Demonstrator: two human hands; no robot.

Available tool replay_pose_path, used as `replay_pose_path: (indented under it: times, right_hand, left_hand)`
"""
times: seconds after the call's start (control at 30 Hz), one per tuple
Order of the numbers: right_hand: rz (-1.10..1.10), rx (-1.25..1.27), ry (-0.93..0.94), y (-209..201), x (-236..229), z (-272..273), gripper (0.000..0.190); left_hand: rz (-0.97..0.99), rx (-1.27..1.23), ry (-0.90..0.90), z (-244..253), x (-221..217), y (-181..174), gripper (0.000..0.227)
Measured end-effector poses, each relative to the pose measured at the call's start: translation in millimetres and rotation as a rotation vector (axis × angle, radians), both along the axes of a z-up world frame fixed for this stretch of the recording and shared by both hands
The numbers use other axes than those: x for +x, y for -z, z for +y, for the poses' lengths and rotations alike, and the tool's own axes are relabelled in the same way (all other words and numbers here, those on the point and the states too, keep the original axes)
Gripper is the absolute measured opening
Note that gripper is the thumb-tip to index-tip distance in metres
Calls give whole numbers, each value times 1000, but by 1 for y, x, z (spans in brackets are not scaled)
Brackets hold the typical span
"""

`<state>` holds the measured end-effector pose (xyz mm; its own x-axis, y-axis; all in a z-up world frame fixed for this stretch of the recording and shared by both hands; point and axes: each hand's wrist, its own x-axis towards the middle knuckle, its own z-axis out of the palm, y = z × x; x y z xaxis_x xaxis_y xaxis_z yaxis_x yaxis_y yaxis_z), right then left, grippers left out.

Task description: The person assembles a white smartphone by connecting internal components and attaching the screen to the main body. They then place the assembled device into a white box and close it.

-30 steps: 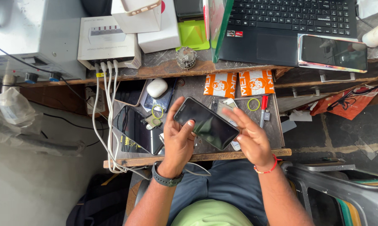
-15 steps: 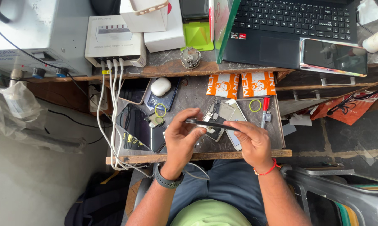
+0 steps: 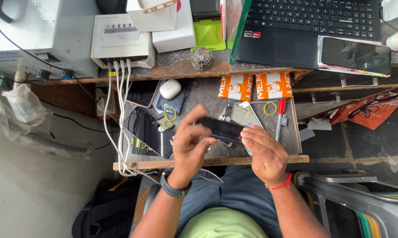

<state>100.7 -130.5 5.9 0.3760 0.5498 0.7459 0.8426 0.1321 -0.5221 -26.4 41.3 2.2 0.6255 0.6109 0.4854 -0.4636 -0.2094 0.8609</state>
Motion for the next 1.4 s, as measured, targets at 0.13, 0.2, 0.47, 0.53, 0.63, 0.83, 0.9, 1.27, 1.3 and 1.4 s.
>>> replay_pose_path:
  times: [0.13,0.2,0.47,0.53,0.63,0.83,0.9,1.27,1.3,1.4]
  right_hand:
    - [-179,-5,53,3,-3,4,30]
    - [-214,-66,40,4,-6,4,31]
    - [87,-148,-37,-4,-9,-2,39]
    - [568,-122,-96,0,-11,-2,39]
    - [987,-6,-126,12,-18,-1,39]
    - [1309,227,-307,25,-24,0,42]
    - [1321,214,-341,28,-23,-2,41]
    - [758,-244,-17,53,-22,-14,35]
    - [778,-221,-20,52,-21,-12,35]
    - [882,-141,-37,45,-22,-9,37]
  left_hand:
    - [57,-481,174,-16,2,-9,84]
    - [-9,-693,291,-20,0,-11,87]
    - [127,-703,308,-17,1,-11,70]
    - [151,-650,333,-17,3,-11,65]
    - [81,-678,359,-20,5,-10,68]
    - [216,-488,223,-24,7,-6,87]
    - [199,-487,110,-7,10,-2,46]
    - [415,-355,-79,15,9,17,19]
    - [412,-334,-88,15,11,16,18]
    - [429,-254,-40,15,10,8,18]
